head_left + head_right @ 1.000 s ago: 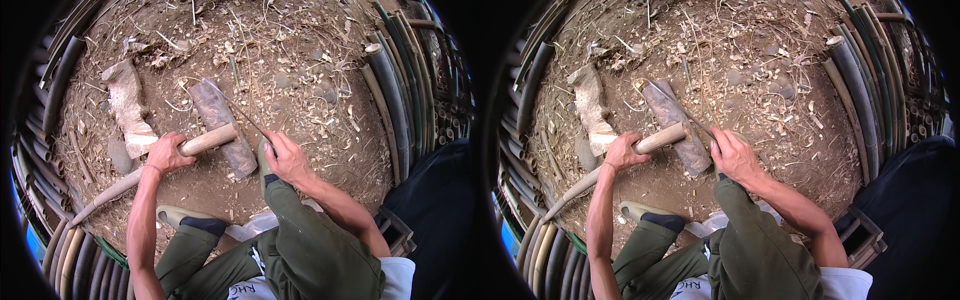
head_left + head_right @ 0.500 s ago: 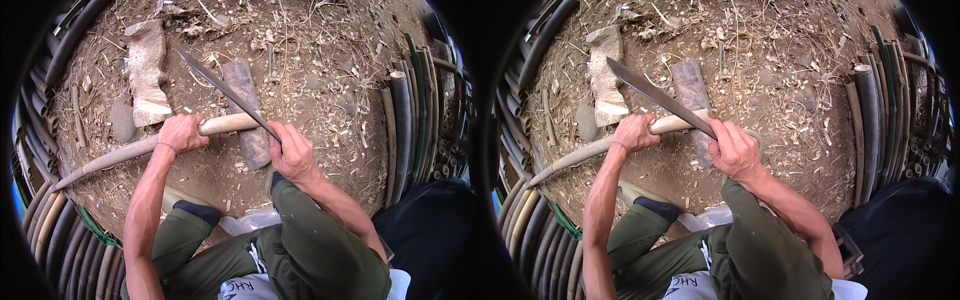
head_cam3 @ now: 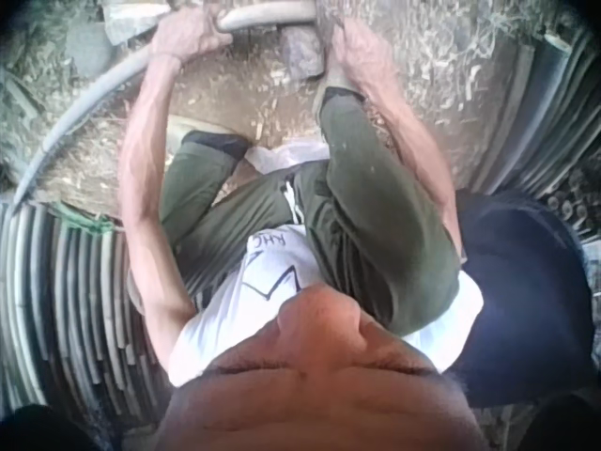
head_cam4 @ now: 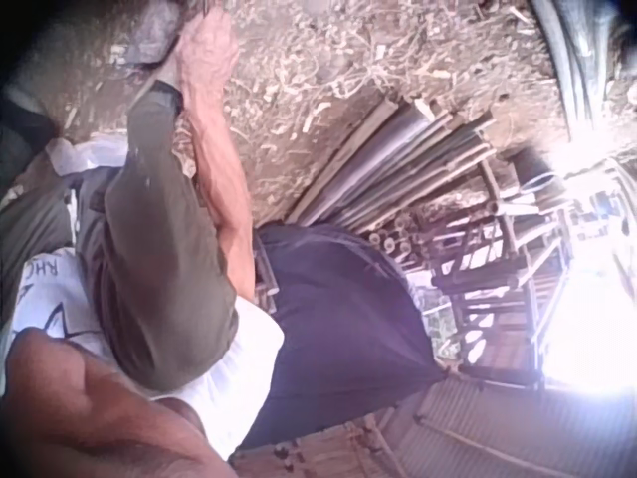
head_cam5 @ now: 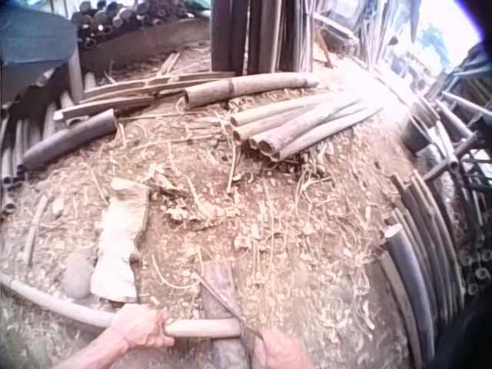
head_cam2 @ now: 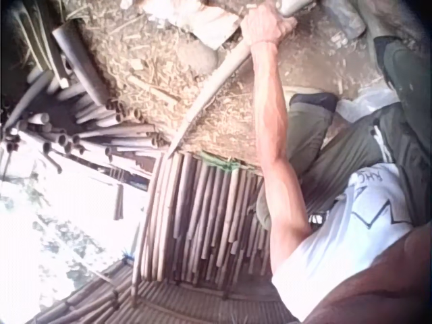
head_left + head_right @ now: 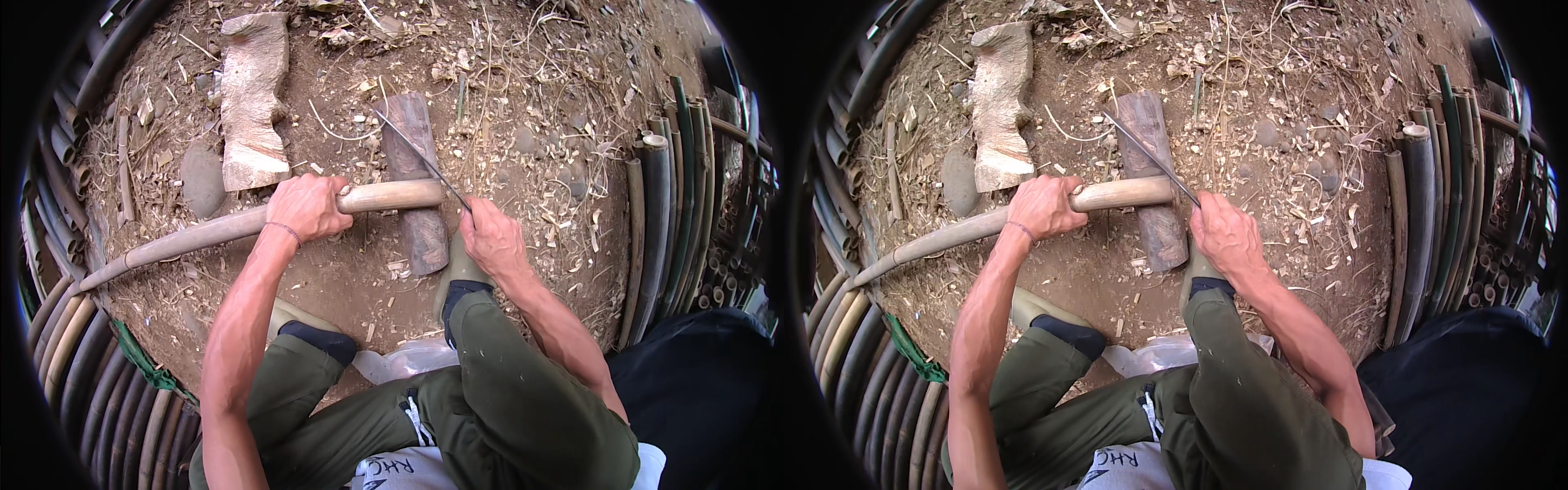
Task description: The person uses a machete to scrape, notch, and shape a bamboo pole against a wood block, then reaches for and handles another bamboo pole in a stack while sitting on the ground.
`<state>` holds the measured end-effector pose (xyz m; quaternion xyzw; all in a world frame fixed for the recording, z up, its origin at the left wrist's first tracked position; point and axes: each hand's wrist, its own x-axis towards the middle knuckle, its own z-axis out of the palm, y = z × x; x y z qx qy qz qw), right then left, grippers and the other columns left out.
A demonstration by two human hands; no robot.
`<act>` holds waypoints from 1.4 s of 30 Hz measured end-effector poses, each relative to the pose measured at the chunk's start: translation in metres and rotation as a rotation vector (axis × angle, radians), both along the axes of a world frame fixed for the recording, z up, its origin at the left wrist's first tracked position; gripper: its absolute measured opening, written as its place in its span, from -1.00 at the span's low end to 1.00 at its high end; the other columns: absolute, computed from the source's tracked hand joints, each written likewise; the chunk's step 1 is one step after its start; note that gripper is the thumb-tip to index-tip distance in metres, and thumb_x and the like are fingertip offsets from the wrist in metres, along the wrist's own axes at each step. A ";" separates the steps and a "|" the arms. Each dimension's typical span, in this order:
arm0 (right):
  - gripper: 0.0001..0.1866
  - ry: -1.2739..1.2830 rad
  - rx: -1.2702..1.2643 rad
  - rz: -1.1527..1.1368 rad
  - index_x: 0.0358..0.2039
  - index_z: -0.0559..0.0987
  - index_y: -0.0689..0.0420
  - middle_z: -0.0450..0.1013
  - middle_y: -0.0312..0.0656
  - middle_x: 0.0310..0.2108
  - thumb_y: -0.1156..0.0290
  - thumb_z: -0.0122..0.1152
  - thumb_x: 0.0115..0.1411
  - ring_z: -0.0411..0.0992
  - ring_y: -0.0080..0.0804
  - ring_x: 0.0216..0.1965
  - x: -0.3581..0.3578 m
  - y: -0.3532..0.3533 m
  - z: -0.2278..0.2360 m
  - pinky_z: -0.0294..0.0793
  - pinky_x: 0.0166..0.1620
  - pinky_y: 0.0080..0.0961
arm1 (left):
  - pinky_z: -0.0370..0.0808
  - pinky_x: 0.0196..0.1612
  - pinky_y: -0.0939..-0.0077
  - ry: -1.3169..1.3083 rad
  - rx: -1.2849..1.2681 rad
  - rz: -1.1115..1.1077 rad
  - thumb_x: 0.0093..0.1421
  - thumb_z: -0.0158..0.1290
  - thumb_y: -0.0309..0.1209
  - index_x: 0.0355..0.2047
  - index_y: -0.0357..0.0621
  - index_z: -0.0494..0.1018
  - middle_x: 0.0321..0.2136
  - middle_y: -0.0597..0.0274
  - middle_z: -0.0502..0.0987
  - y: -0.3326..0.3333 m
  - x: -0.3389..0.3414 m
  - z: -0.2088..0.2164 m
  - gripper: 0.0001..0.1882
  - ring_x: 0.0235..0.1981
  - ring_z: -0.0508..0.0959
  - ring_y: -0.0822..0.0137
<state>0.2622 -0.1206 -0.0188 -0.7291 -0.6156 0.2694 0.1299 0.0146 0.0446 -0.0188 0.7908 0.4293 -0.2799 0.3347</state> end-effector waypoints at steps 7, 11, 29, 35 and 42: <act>-0.81 0.088 0.136 0.017 -0.13 0.53 0.20 0.49 0.00 -0.39 0.46 0.13 0.25 0.54 0.01 -0.44 -0.013 0.008 0.025 0.54 -0.41 -0.16 | 0.56 -0.23 0.10 -0.010 0.052 -0.008 -0.09 0.25 -0.14 -0.29 -0.03 0.54 -0.44 0.01 0.63 -0.009 -0.008 -0.005 -0.63 -0.36 0.64 -0.05; -0.80 0.030 -0.030 -0.008 -0.13 0.53 0.22 0.48 0.02 -0.40 0.49 0.13 0.24 0.53 0.00 -0.46 -0.003 0.000 0.006 0.53 -0.41 -0.17 | 0.57 -0.25 0.13 -0.094 0.147 -0.016 -0.07 0.31 -0.17 -0.28 -0.02 0.52 -0.40 0.06 0.63 -0.016 -0.009 -0.004 -0.63 -0.34 0.65 0.02; -0.81 -0.051 -0.080 0.057 -0.14 0.52 0.25 0.47 0.00 -0.41 0.47 0.11 0.25 0.52 -0.01 -0.49 -0.006 0.004 0.006 0.56 -0.42 -0.21 | 0.50 -0.30 0.25 -0.295 0.478 -0.035 -0.16 0.30 -0.38 -0.37 -0.01 0.42 -0.49 0.27 0.48 -0.039 -0.018 -0.013 -0.67 -0.37 0.58 0.20; -0.79 0.186 0.246 0.004 -0.12 0.52 0.25 0.46 0.05 -0.43 0.45 0.10 0.27 0.53 0.00 -0.48 -0.015 0.012 0.030 0.53 -0.42 -0.23 | 0.47 -0.31 0.31 -0.327 0.563 -0.029 -0.17 0.29 -0.40 -0.42 0.02 0.41 -0.51 0.31 0.47 -0.042 -0.020 -0.015 -0.69 -0.38 0.57 0.25; -0.81 0.005 -0.020 0.037 -0.15 0.52 0.25 0.48 0.02 -0.43 0.44 0.13 0.27 0.53 0.01 -0.48 0.004 0.005 0.001 0.52 -0.44 -0.20 | 0.43 -0.36 0.36 -0.375 0.647 -0.039 -0.22 0.24 -0.45 -0.44 0.03 0.39 -0.54 0.34 0.42 -0.045 -0.017 -0.018 -0.70 -0.42 0.54 0.29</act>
